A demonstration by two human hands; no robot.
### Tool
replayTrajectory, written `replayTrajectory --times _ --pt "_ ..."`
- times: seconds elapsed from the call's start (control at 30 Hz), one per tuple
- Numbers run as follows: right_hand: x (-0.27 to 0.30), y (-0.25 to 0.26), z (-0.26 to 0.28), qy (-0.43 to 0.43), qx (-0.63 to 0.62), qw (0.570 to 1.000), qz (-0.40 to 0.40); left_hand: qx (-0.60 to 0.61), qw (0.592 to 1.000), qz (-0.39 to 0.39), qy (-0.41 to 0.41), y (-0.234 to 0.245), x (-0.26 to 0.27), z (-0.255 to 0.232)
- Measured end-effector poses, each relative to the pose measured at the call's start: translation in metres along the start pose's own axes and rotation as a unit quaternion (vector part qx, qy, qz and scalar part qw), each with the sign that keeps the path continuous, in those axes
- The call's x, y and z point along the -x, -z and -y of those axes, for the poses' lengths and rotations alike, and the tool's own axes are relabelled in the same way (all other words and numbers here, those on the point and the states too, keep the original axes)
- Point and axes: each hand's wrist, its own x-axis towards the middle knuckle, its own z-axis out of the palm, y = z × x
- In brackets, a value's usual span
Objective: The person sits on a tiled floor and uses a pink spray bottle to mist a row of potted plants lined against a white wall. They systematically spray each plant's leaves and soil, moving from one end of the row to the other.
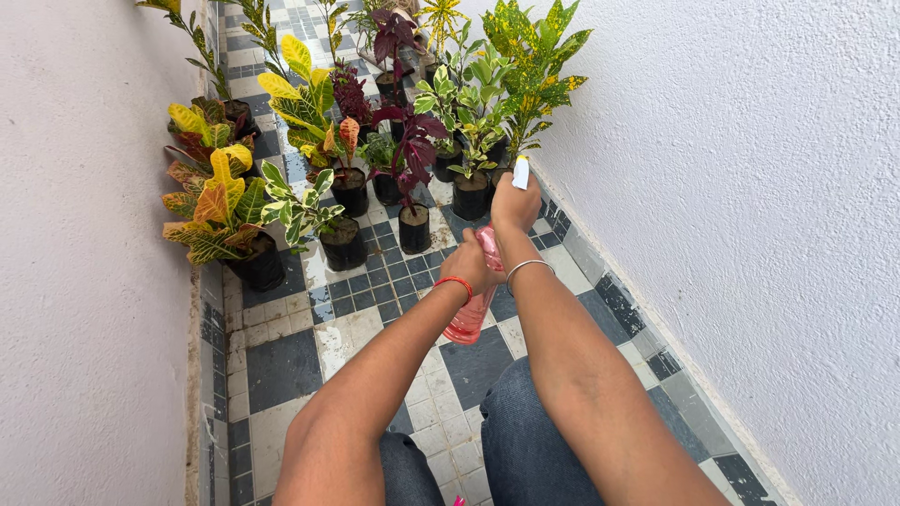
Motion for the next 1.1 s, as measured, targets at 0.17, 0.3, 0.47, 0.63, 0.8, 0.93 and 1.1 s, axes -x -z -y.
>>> replayTrajectory --times 0.17,0.3,0.47,0.63,0.8,0.93,1.1 --pt "0.001 0.003 0.003 0.025 0.01 1.0 -0.007 0.002 1.0 0.015 0.014 -0.002 0.0 -0.004" --pt "-0.002 0.003 0.006 0.016 -0.008 1.0 0.023 0.003 1.0 -0.017 -0.001 -0.002 -0.003 -0.002" --pt "0.0 0.001 0.009 0.003 -0.035 0.999 0.017 -0.027 1.0 0.003 -0.002 0.006 -0.005 -0.003" --pt "0.004 -0.005 0.013 0.063 -0.06 0.996 0.016 -0.017 1.0 -0.006 0.002 0.014 0.001 -0.004" --pt "0.023 -0.014 0.031 0.188 -0.048 0.981 0.018 0.029 0.996 -0.086 0.016 0.02 0.007 -0.001" --pt "0.038 -0.015 0.047 0.208 -0.079 0.973 0.067 0.068 0.988 -0.139 0.019 0.023 0.011 0.002" --pt "0.045 -0.011 0.058 0.198 -0.091 0.974 0.065 0.06 0.986 -0.155 0.009 0.031 0.017 0.003"
